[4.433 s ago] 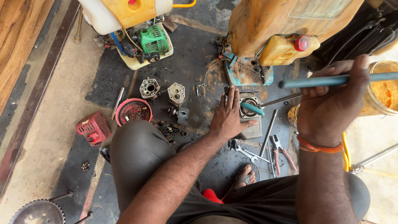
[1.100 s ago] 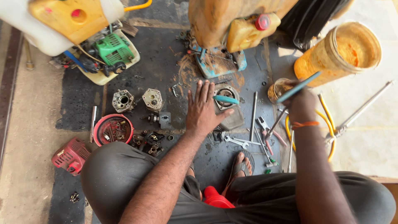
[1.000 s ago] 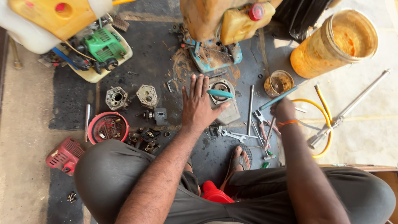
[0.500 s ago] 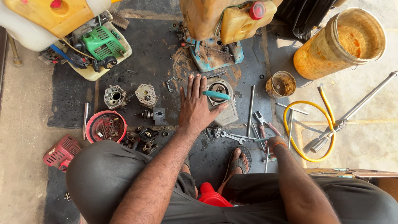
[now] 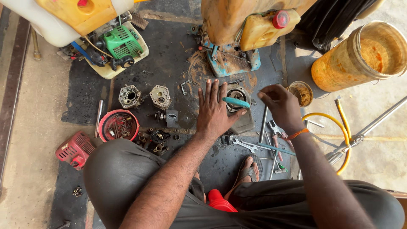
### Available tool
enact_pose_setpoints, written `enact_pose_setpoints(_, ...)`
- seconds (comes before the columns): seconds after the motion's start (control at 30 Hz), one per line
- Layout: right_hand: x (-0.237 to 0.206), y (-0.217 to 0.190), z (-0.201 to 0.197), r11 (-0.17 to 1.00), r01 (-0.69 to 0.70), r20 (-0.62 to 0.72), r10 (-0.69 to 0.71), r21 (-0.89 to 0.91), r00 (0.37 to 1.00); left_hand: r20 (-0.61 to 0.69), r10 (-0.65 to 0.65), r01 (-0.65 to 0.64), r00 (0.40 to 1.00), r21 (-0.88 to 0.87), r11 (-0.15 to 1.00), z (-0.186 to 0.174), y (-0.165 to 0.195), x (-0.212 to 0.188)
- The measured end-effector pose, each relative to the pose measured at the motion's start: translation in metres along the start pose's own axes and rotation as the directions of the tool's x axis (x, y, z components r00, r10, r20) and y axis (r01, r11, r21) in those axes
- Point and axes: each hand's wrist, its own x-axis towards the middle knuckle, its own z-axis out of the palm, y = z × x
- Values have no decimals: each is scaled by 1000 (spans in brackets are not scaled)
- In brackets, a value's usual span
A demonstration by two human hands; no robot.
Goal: The person sits on the floor and uses a T-handle wrench to tighten bolts on a small engine cylinder head. They then use a screwdriver to adjust a component on the side of the engine block.
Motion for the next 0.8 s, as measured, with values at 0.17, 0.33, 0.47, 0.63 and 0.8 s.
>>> enact_pose_setpoints(0.17,-3,-84,-3,890,231,172,-176,-392,969,-26,13,-13,1000,-6,1000,-3,3,-1)
enact_pose_setpoints(0.33,7,-90,9,870,285,184,-228,-404,956,-24,9,-9,1000,2,1000,-5,0,0)
enact_pose_setpoints(0.47,5,-80,17,812,347,228,-268,-470,936,30,21,-22,999,38,999,-4,-3,-1)
enact_pose_setpoints(0.63,1,-80,20,795,228,198,-138,-562,970,40,7,-7,999,2,1000,-3,-4,-3)
enact_pose_setpoints(0.8,3,-76,23,786,258,223,-156,-562,962,27,14,-13,1000,-22,1000,-3,-5,-3)
